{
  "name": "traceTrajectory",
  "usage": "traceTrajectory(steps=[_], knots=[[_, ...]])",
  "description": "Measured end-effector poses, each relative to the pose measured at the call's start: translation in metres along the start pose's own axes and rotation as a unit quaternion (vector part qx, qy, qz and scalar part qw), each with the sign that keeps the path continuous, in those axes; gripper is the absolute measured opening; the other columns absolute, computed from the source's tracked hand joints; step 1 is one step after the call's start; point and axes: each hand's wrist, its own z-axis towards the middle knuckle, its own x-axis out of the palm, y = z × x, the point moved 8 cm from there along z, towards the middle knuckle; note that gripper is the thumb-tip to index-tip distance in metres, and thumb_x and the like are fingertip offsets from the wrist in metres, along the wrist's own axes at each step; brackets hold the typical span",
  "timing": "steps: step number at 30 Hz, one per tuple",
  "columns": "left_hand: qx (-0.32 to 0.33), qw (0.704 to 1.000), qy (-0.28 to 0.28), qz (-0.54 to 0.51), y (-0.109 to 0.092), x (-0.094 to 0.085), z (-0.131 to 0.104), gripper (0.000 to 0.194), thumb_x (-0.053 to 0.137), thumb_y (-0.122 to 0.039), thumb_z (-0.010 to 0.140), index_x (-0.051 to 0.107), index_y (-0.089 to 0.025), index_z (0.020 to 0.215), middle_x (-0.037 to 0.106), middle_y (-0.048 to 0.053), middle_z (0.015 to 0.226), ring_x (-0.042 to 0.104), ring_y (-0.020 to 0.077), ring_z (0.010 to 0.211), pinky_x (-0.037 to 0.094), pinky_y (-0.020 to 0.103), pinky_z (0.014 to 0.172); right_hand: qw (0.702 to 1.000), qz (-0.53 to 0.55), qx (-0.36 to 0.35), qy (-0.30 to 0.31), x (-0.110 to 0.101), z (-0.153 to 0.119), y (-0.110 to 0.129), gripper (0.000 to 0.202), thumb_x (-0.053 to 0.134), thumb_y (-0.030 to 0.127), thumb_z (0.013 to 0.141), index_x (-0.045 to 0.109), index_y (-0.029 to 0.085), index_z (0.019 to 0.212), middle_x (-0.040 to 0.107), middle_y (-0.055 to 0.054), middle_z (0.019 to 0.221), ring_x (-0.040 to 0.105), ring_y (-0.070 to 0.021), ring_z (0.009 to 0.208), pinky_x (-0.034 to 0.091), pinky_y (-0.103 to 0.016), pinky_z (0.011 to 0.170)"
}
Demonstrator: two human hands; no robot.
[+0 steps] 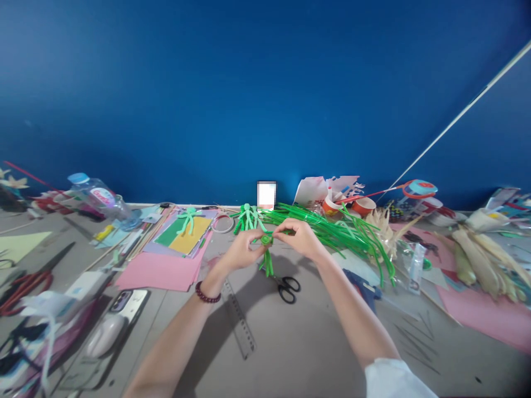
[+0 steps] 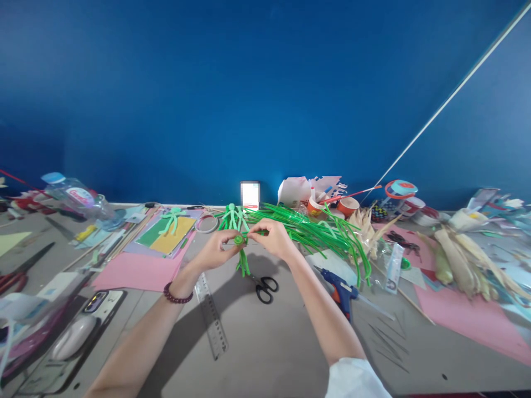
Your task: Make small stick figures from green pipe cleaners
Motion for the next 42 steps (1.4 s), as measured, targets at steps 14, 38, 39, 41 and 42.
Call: traceTrajectory(steps=[14, 38, 39, 41, 42], knots=[[-0.056, 0.978, -0.202, -0.017, 0.029, -0.014, -0.001, 0.011, 0.055, -0.022, 0.074, 0.060, -0.017, 0.065, 0.059, 0.001, 0.064, 0.053, 0.0149, 0.065, 0.038, 0.024, 0.061, 0.999, -0.003, -0.022, -0.031, 0.013, -0.003, -0.005, 0.011, 0.063, 0.021, 0.076, 0.071, 0.018, 0.070, 0.063, -0.002, 0.072, 0.059, -0.0136, 0.067, 0.044, -0.025, 0.063], [-0.134, 0.928, -0.085, -0.336, 0.047, -0.001, 0.004, 0.025, 0.077, -0.034, 0.063, 0.070, -0.016, 0.078, 0.066, 0.002, 0.071, 0.057, 0.0138, 0.068, 0.045, 0.026, 0.066, 0.998, 0.028, 0.038, -0.044, 0.007, 0.006, -0.022, 0.013, 0.066, 0.029, 0.073, 0.071, 0.017, 0.069, 0.069, -0.003, 0.073, 0.058, -0.0147, 0.065, 0.042, -0.026, 0.061], [-0.143, 0.927, -0.105, -0.330, 0.050, -0.002, 0.004, 0.023, 0.077, -0.035, 0.063, 0.069, -0.015, 0.072, 0.063, 0.001, 0.066, 0.055, 0.0126, 0.064, 0.044, 0.025, 0.063, 0.998, 0.030, 0.044, -0.045, 0.007, 0.006, -0.023, 0.014, 0.066, 0.029, 0.073, 0.071, 0.017, 0.070, 0.069, -0.003, 0.073, 0.059, -0.0150, 0.065, 0.042, -0.026, 0.061], [-0.159, 0.920, -0.136, -0.333, 0.055, -0.004, 0.002, 0.023, 0.078, -0.035, 0.063, 0.067, -0.015, 0.066, 0.061, 0.000, 0.061, 0.053, 0.0114, 0.061, 0.043, 0.024, 0.061, 0.997, 0.033, 0.052, -0.041, 0.007, 0.005, -0.024, 0.014, 0.065, 0.030, 0.073, 0.070, 0.017, 0.072, 0.070, -0.004, 0.075, 0.060, -0.0155, 0.066, 0.043, -0.027, 0.062], [-0.164, 0.914, -0.143, -0.341, 0.057, -0.004, 0.002, 0.023, 0.078, -0.034, 0.062, 0.067, -0.015, 0.066, 0.061, 0.000, 0.062, 0.054, 0.0113, 0.061, 0.043, 0.024, 0.061, 0.997, 0.033, 0.052, -0.037, 0.007, 0.005, -0.024, 0.015, 0.065, 0.030, 0.074, 0.070, 0.017, 0.074, 0.070, -0.004, 0.076, 0.061, -0.0159, 0.068, 0.044, -0.027, 0.063]])
